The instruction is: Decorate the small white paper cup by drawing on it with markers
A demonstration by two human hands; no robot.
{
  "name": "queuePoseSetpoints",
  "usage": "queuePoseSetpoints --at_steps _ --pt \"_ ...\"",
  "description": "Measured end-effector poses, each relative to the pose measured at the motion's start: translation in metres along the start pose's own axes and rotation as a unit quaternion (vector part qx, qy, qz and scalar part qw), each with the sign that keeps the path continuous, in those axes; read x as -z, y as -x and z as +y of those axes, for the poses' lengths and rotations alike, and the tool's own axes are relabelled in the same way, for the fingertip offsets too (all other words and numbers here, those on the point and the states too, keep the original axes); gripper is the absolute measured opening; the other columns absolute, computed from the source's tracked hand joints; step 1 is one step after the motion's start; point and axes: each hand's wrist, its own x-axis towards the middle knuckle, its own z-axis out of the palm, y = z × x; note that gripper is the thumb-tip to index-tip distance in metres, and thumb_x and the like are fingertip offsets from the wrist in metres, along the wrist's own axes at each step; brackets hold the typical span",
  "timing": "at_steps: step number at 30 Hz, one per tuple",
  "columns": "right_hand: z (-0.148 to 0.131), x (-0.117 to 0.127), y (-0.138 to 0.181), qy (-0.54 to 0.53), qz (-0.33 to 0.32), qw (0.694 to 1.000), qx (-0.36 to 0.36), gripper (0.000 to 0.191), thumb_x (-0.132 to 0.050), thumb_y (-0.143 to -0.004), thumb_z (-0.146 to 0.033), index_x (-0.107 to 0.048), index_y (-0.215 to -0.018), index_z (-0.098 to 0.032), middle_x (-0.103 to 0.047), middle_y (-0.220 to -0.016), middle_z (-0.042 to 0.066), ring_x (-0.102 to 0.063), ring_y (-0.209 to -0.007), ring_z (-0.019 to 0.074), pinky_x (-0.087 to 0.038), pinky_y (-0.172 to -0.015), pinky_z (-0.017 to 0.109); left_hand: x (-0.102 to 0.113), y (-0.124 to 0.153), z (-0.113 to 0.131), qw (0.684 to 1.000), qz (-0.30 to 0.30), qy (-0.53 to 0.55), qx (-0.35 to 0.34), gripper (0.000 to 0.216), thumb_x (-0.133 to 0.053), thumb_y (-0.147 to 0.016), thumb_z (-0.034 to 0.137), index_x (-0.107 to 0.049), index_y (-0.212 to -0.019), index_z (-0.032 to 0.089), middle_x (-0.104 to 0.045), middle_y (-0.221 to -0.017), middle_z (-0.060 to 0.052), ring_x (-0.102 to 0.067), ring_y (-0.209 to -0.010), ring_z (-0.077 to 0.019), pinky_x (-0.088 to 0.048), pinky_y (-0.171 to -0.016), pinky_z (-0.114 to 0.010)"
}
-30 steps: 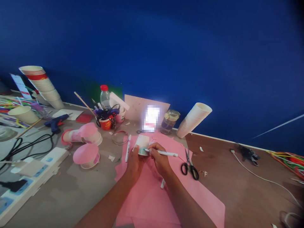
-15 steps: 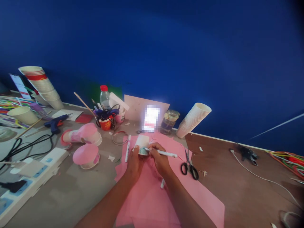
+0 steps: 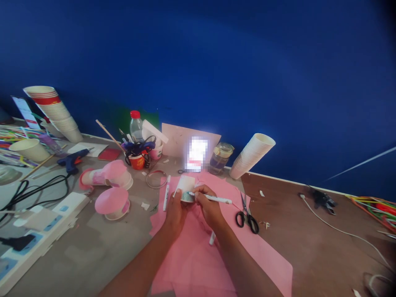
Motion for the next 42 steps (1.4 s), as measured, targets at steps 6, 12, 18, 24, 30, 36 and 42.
queuePoseSetpoints --at_steps 6,12,18,24,30,36,42 --pt "-0.0007 0.0007 0.0000 0.031 -0.008 0.999 0.009 0.004 -0.062 -0.067 -0.024 -0.064 -0.065 -0.021 -0.052 -0.059 -0.004 -0.043 -0.057 0.0120 -0.036 -0.056 0.025 0.0012 -0.0011 -0.0003 1.000 0.001 0.004 0.002 0.031 -0.068 -0.078 0.044 -0.067 -0.084 0.014 -0.072 -0.082 -0.006 -0.068 -0.079 -0.0191 -0.053 -0.076 -0.031" --pt "-0.0010 0.0009 0.0006 0.008 -0.003 1.000 0.003 0.005 -0.062 -0.068 -0.025 -0.064 -0.067 -0.021 -0.052 -0.060 -0.004 -0.043 -0.056 0.0116 -0.036 -0.056 0.026 -0.0003 -0.0007 0.0007 1.000 0.014 0.003 0.009 0.030 -0.070 -0.076 0.042 -0.066 -0.083 0.013 -0.071 -0.077 -0.005 -0.067 -0.074 -0.0181 -0.053 -0.074 -0.031" --pt "-0.0025 -0.0028 0.0017 0.062 0.022 0.998 0.020 0.005 -0.061 -0.070 -0.026 -0.065 -0.070 -0.022 -0.054 -0.063 -0.003 -0.047 -0.061 0.0135 -0.040 -0.061 0.027 -0.0014 0.0005 0.0014 1.000 0.016 0.005 0.005 0.031 -0.069 -0.076 0.044 -0.066 -0.077 0.013 -0.071 -0.077 -0.005 -0.066 -0.072 -0.0159 -0.054 -0.073 -0.029" --pt "-0.0074 -0.0013 0.0025 0.062 -0.002 0.998 0.013 0.005 -0.059 -0.069 -0.023 -0.063 -0.066 -0.021 -0.054 -0.062 -0.003 -0.047 -0.060 0.0133 -0.039 -0.060 0.027 -0.0025 0.0013 0.0012 1.000 0.022 0.003 0.000 0.026 -0.070 -0.076 0.040 -0.065 -0.077 0.014 -0.070 -0.074 -0.003 -0.065 -0.069 -0.0150 -0.053 -0.074 -0.029" --pt "-0.0060 -0.0016 0.0023 0.052 0.009 0.999 0.014 0.007 -0.059 -0.070 -0.026 -0.063 -0.067 -0.021 -0.053 -0.061 -0.003 -0.045 -0.058 0.0127 -0.038 -0.058 0.027 -0.0016 0.0007 0.0007 1.000 0.008 -0.010 -0.013 0.026 -0.069 -0.077 0.040 -0.065 -0.079 0.014 -0.070 -0.076 -0.004 -0.067 -0.075 -0.0176 -0.053 -0.077 -0.031" --pt "-0.0054 -0.0032 0.0031 0.075 0.013 0.997 0.021 0.006 -0.059 -0.071 -0.026 -0.063 -0.068 -0.022 -0.055 -0.065 -0.002 -0.047 -0.061 0.0135 -0.039 -0.060 0.028 -0.0015 0.0013 0.0005 1.000 0.017 -0.011 -0.013 0.028 -0.069 -0.077 0.042 -0.065 -0.079 0.014 -0.070 -0.076 -0.004 -0.066 -0.073 -0.0163 -0.052 -0.075 -0.030" --pt "-0.0058 -0.0011 0.0021 0.067 0.016 0.997 0.023 0.007 -0.059 -0.071 -0.027 -0.062 -0.069 -0.021 -0.054 -0.062 -0.003 -0.046 -0.060 0.0130 -0.039 -0.058 0.026 -0.0042 0.0027 0.0010 1.000 0.013 -0.017 -0.020 0.027 -0.069 -0.077 0.041 -0.064 -0.083 0.015 -0.070 -0.077 -0.003 -0.067 -0.078 -0.0180 -0.052 -0.077 -0.031"
